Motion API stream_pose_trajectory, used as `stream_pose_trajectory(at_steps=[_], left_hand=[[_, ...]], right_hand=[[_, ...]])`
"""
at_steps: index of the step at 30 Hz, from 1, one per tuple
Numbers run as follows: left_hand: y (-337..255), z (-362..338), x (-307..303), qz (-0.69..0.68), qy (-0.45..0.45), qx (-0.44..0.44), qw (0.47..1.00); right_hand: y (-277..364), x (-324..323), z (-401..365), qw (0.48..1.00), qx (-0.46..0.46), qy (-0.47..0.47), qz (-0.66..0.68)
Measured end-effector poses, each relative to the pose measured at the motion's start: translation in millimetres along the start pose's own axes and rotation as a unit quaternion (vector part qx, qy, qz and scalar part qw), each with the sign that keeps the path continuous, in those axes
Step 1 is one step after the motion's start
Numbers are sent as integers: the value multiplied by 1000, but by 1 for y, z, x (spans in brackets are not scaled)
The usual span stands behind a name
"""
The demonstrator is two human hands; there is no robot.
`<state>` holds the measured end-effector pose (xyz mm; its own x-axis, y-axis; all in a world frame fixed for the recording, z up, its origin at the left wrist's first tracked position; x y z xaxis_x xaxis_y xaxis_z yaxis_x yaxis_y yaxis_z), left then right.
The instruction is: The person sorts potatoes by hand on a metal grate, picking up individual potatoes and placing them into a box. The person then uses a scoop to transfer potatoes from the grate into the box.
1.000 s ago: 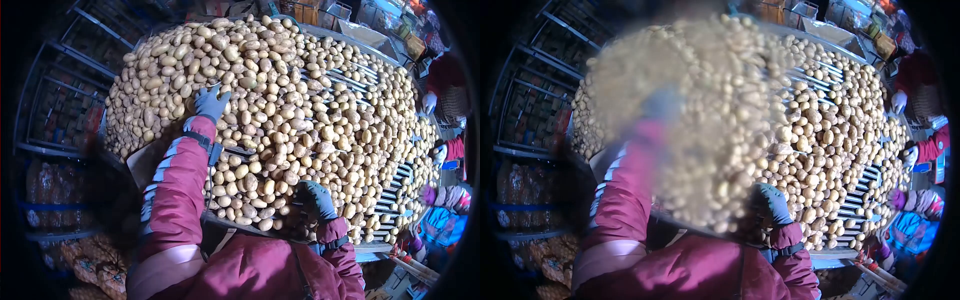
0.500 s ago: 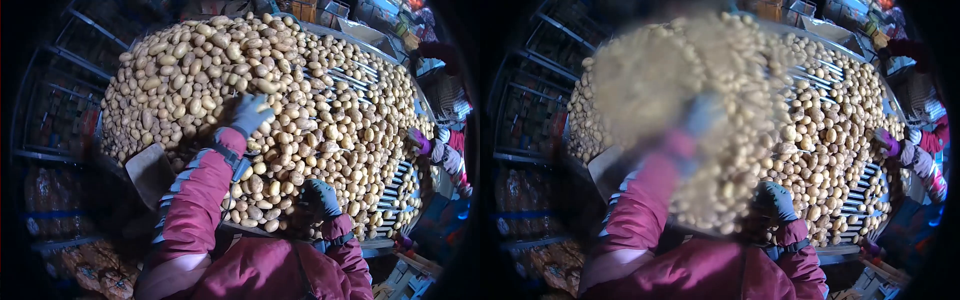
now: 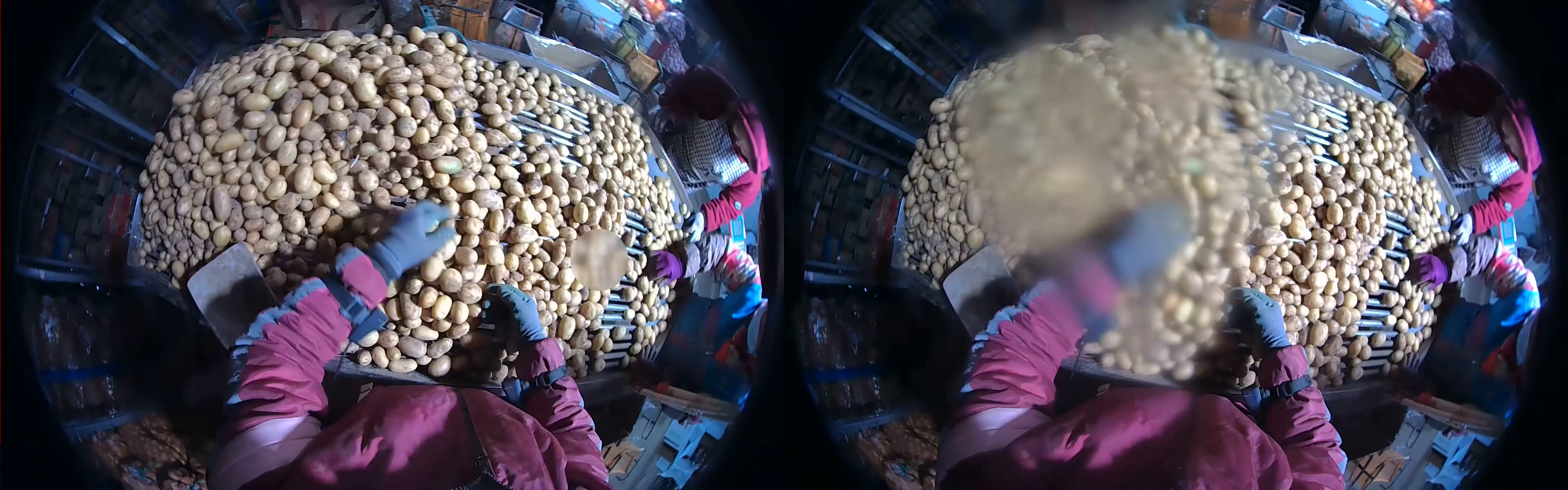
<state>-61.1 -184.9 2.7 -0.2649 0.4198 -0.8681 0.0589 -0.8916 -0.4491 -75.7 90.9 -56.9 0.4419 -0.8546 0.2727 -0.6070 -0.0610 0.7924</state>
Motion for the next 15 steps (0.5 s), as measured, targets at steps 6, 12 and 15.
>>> stream_pose_trajectory(at_steps=[6, 12, 15], left_hand=[[35, 101, -19, -103, -27, -60, 993], [70, 140, 82, 68, 40, -106, 991], [62, 132, 68, 141, 64, -121, 981]], right_hand=[[-25, -21, 24, 981, -146, 23, -124], [-29, -29, 28, 962, -165, 9, -216], [-46, -36, 40, 966, -171, 9, -193]])
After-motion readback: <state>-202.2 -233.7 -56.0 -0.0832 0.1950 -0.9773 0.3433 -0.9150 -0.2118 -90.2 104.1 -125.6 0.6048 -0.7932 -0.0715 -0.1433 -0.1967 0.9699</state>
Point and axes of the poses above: each hand's wrist, its own z-axis towards the middle knuckle, its own x-axis out of the palm, y = z × x, the point moved 8 cm from there along z, towards the middle knuckle, and after that the axes turned 6 degrees about -x, right-handed, at the moved point
